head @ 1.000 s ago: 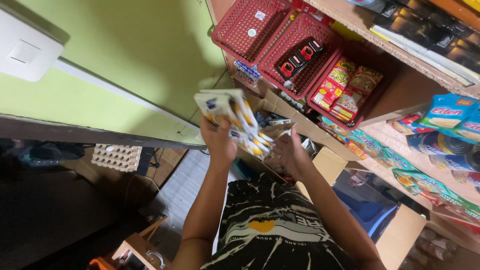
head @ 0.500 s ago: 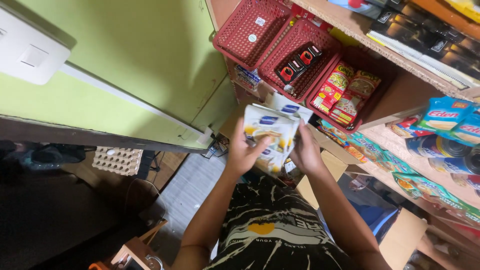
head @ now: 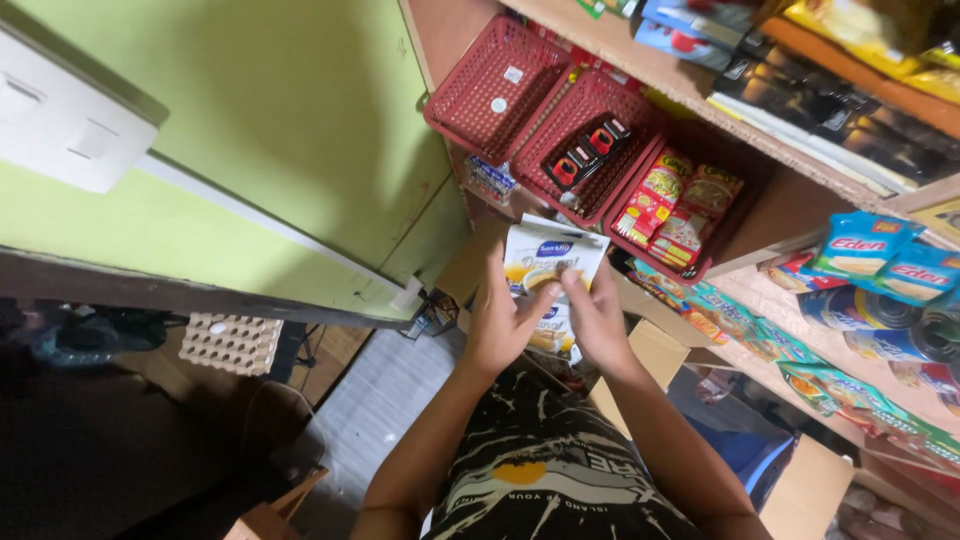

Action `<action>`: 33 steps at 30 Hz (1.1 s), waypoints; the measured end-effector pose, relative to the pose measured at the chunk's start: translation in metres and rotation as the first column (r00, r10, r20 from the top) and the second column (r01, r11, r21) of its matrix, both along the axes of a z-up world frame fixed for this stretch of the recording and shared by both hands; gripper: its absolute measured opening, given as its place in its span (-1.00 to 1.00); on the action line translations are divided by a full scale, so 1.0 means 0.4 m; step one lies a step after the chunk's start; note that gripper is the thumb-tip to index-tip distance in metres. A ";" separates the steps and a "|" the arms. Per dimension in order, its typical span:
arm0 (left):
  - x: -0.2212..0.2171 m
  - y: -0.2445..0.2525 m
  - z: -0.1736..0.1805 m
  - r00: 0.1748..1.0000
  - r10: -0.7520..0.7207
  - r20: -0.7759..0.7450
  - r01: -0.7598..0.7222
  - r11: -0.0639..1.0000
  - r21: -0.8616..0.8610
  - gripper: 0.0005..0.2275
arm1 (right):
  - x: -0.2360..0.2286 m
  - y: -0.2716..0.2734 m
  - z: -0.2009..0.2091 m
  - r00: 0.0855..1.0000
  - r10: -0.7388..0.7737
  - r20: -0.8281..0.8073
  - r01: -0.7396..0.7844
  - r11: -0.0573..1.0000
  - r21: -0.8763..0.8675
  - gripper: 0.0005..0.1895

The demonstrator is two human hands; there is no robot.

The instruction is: Restock and organize various food and beverage packets on a store shelf from a cardboard box.

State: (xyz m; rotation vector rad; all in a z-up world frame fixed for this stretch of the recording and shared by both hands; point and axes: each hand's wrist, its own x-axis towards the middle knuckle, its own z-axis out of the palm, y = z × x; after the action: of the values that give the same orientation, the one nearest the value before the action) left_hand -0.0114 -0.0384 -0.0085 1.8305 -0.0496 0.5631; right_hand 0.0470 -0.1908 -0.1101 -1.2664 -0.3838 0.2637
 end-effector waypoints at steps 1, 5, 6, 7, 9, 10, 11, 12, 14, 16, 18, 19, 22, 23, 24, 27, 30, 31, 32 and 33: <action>-0.002 -0.004 0.008 0.994 -0.082 -0.078 0.068 0.983 -0.169 -0.33 | 0.004 0.013 0.049 0.993 -0.047 -0.108 0.056 0.995 0.077 -0.51; -0.005 -0.014 0.009 0.998 -0.026 -0.049 0.025 1.000 -0.010 -0.32 | 0.010 0.035 0.172 0.942 -0.144 -0.304 0.216 0.951 0.220 -0.47; -0.002 -0.018 0.008 0.999 -0.033 -0.043 0.033 0.999 -0.010 -0.32 | 0.011 0.032 0.169 0.943 -0.150 -0.298 0.221 0.950 0.221 -0.47; 0.002 -0.021 0.007 1.000 -0.001 0.004 0.001 0.995 0.104 -0.31 | 0.013 0.030 0.166 0.938 -0.162 -0.306 0.233 0.949 0.212 -0.47; 0.011 -0.025 0.010 0.998 0.021 0.063 -0.034 0.976 0.215 -0.29 | 0.019 0.022 0.164 0.935 -0.179 -0.306 0.248 0.947 0.205 -0.46; 0.015 -0.024 0.014 0.996 -0.015 0.085 0.004 0.993 0.121 -0.29 | 0.022 0.017 0.165 0.939 -0.172 -0.299 0.235 0.953 0.190 -0.45; 0.020 -0.023 0.017 0.993 -0.049 0.110 0.046 0.999 0.027 -0.29 | 0.026 0.013 0.166 0.942 -0.166 -0.292 0.223 0.959 0.175 -0.44; 0.025 -0.021 0.026 0.992 -0.052 0.117 0.049 0.998 0.029 -0.29 | 0.028 0.006 0.174 0.944 -0.168 -0.285 0.225 0.958 0.179 -0.44; 0.037 -0.017 0.042 0.995 -0.091 0.040 0.092 0.995 -0.030 -0.34 | 0.033 -0.009 0.190 0.945 -0.142 -0.294 0.189 0.972 0.137 -0.42; 0.055 -0.011 0.070 0.990 -0.142 -0.012 0.139 0.977 -0.162 -0.34 | 0.031 -0.013 0.235 0.956 -0.102 -0.276 0.162 0.965 0.208 -0.38; 0.080 0.000 0.097 0.977 -0.203 -0.060 0.176 0.939 -0.294 -0.33 | 0.027 -0.019 0.259 0.965 -0.063 -0.256 0.135 0.952 0.276 -0.34; 0.096 0.008 0.110 0.982 -0.183 -0.039 0.167 0.953 -0.254 -0.33 | 0.026 -0.023 0.261 0.968 -0.068 -0.242 0.136 0.951 0.276 -0.29; 0.154 0.026 0.173 0.978 -0.202 0.049 0.207 0.942 -0.266 -0.33 | 0.025 -0.049 0.226 0.972 -0.075 -0.222 0.137 0.951 0.276 -0.24; 0.173 0.031 0.197 0.967 -0.232 0.108 0.254 0.915 -0.313 -0.33 | 0.024 -0.060 0.207 0.973 -0.072 -0.221 0.133 0.952 0.276 -0.24; 0.199 0.036 0.228 0.966 -0.233 0.111 0.257 0.915 -0.312 -0.33 | 0.019 -0.062 0.213 0.973 -0.073 -0.218 0.134 0.952 0.277 -0.24; 0.284 0.048 0.326 0.941 -0.186 0.284 0.224 0.969 -0.108 -0.36 | 0.004 -0.064 0.219 0.975 -0.067 -0.212 0.125 0.954 0.273 -0.28; 0.404 0.046 0.422 0.893 -0.252 0.373 0.302 0.950 -0.081 -0.37 | -0.002 -0.066 0.210 0.976 -0.067 -0.208 0.117 0.964 0.240 -0.32; 0.453 0.040 0.444 0.909 -0.218 0.354 0.233 0.972 0.002 -0.47 | -0.002 -0.066 0.207 0.977 -0.062 -0.204 0.109 0.967 0.230 -0.32; 0.503 0.036 0.466 0.924 -0.182 0.337 0.162 0.983 0.086 -0.55 | -0.002 -0.065 0.204 0.978 -0.055 -0.202 0.100 0.970 0.220 -0.32; 0.548 0.037 0.429 0.923 -0.181 0.340 0.160 0.983 0.088 -0.55 | -0.004 -0.063 0.206 0.979 -0.054 -0.199 0.098 0.970 0.222 -0.32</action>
State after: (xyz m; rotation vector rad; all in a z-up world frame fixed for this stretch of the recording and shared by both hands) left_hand 0.2080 -0.0237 0.1629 1.7423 -0.4650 0.7608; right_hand 0.0455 -0.2160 -0.0276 -1.0147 -0.1932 0.2649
